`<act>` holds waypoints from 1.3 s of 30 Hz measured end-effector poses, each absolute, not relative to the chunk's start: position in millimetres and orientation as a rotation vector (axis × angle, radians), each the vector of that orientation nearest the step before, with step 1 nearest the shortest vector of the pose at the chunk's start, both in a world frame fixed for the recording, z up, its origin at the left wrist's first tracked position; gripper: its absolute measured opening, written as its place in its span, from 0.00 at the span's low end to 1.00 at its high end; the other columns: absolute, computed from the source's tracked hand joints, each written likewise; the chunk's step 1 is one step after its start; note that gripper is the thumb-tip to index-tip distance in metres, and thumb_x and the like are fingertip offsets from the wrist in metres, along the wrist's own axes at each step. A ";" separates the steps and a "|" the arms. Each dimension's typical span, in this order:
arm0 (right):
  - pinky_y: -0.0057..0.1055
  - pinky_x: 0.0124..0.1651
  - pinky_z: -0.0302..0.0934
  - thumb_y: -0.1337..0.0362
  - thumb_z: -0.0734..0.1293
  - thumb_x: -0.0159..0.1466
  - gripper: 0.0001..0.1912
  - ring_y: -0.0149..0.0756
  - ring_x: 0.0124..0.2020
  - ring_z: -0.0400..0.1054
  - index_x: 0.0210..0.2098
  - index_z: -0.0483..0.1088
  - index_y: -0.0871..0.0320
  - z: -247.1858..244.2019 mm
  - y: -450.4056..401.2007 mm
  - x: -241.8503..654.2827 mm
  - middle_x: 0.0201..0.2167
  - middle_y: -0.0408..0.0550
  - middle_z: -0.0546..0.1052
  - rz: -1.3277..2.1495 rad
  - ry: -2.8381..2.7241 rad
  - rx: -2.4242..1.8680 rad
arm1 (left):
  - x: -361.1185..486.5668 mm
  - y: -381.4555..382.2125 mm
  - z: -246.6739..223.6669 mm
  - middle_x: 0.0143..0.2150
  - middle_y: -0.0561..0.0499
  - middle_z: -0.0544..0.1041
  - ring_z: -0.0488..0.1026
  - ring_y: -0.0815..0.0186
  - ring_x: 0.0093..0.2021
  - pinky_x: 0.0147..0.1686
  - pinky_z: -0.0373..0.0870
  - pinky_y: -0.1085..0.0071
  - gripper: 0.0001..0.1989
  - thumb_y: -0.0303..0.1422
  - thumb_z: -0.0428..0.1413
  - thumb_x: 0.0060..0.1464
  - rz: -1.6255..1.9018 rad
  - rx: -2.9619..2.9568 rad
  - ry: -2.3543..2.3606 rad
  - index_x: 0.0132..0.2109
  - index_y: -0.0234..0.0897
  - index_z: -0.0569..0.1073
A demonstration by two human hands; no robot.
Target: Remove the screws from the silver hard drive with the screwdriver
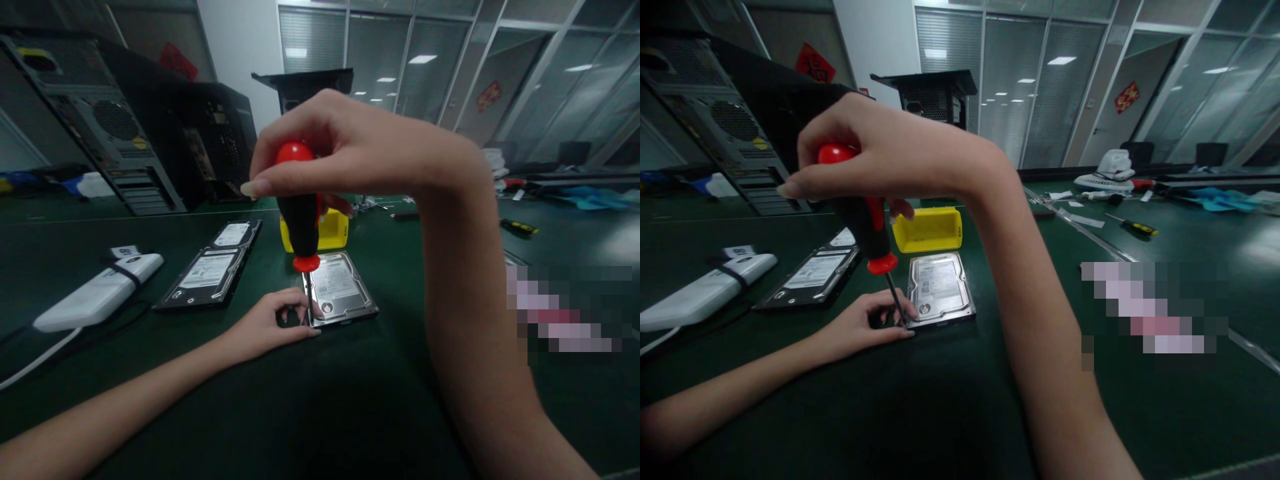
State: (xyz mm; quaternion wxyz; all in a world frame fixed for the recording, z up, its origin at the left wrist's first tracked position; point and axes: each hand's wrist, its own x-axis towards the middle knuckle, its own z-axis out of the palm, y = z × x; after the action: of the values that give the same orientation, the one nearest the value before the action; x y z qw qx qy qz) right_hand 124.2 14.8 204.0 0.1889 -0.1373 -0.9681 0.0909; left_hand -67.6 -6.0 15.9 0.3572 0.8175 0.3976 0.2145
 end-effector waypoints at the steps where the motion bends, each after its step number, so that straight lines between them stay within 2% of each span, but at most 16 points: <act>1: 0.11 0.26 0.58 0.63 0.63 0.69 0.13 0.17 0.32 0.67 0.45 0.74 0.67 203.9 14.4 124.0 0.37 0.42 0.74 0.250 -2.719 -0.383 | -67.5 -6.0 16.0 0.39 0.50 0.75 0.68 0.65 0.36 0.35 0.62 0.70 0.14 0.40 0.62 0.54 0.553 2.107 1.026 0.43 0.36 0.77; 6: 0.14 0.24 0.57 0.63 0.62 0.69 0.14 0.17 0.26 0.64 0.44 0.75 0.67 202.9 12.3 122.7 0.31 0.39 0.72 0.216 -2.709 -0.380 | -67.4 -6.2 16.4 0.40 0.50 0.75 0.69 0.65 0.37 0.36 0.62 0.69 0.12 0.40 0.62 0.54 0.553 2.097 1.028 0.42 0.36 0.77; 13: 0.20 0.25 0.57 0.63 0.61 0.70 0.16 0.20 0.26 0.63 0.46 0.73 0.70 203.0 14.8 123.3 0.31 0.41 0.70 0.275 -2.710 -0.388 | -67.6 -6.5 17.8 0.41 0.50 0.75 0.69 0.65 0.37 0.36 0.63 0.70 0.13 0.40 0.62 0.54 0.533 2.095 1.039 0.43 0.37 0.77; 18: 0.20 0.24 0.58 0.57 0.61 0.70 0.19 0.21 0.24 0.61 0.41 0.72 0.70 199.9 14.0 121.8 0.26 0.40 0.67 0.337 -2.693 -0.480 | -69.1 -4.0 12.2 0.41 0.50 0.75 0.69 0.64 0.37 0.36 0.62 0.69 0.15 0.44 0.61 0.54 0.531 2.112 1.036 0.44 0.38 0.77; 23: 0.16 0.28 0.61 0.62 0.56 0.73 0.16 0.20 0.27 0.62 0.36 0.69 0.67 199.5 15.5 120.5 0.27 0.40 0.67 0.378 -2.679 -0.509 | -70.0 -2.6 8.8 0.41 0.51 0.75 0.69 0.64 0.38 0.36 0.62 0.70 0.15 0.44 0.61 0.55 0.532 2.124 1.034 0.44 0.38 0.77; 26: 0.15 0.32 0.62 0.60 0.54 0.73 0.19 0.21 0.30 0.63 0.38 0.71 0.66 199.4 16.8 121.3 0.29 0.41 0.69 0.325 -2.664 -0.530 | -69.9 -3.5 10.5 0.42 0.51 0.75 0.69 0.64 0.38 0.36 0.63 0.70 0.15 0.43 0.61 0.55 0.521 2.112 1.040 0.44 0.38 0.76; 32: 0.14 0.36 0.64 0.59 0.49 0.73 0.21 0.21 0.33 0.70 0.42 0.69 0.62 198.6 14.5 121.1 0.34 0.38 0.75 0.499 -2.610 -0.671 | -67.8 -5.8 16.3 0.41 0.51 0.74 0.68 0.65 0.37 0.35 0.62 0.70 0.13 0.41 0.62 0.54 0.522 2.092 1.041 0.43 0.38 0.77; 36: 0.16 0.30 0.64 0.62 0.53 0.73 0.18 0.20 0.27 0.68 0.42 0.70 0.67 200.7 13.4 120.0 0.31 0.40 0.72 0.523 -2.624 -0.616 | -68.3 -5.6 15.4 0.41 0.51 0.74 0.68 0.65 0.37 0.35 0.62 0.70 0.14 0.42 0.62 0.55 0.527 2.087 1.039 0.44 0.38 0.77; 39: 0.15 0.30 0.62 0.60 0.57 0.73 0.19 0.18 0.28 0.67 0.40 0.73 0.70 201.9 13.9 120.9 0.29 0.42 0.71 0.476 -2.647 -0.504 | -69.7 -5.0 12.3 0.41 0.51 0.74 0.68 0.65 0.37 0.36 0.62 0.70 0.14 0.43 0.61 0.56 0.535 2.087 1.020 0.44 0.39 0.77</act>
State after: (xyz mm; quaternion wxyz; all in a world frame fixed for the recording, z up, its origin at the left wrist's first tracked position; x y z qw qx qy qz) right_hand 120.9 13.9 201.9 0.2011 -0.1804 -0.9476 0.1705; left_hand -69.7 -5.0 12.3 0.3700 0.8134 0.3975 0.2084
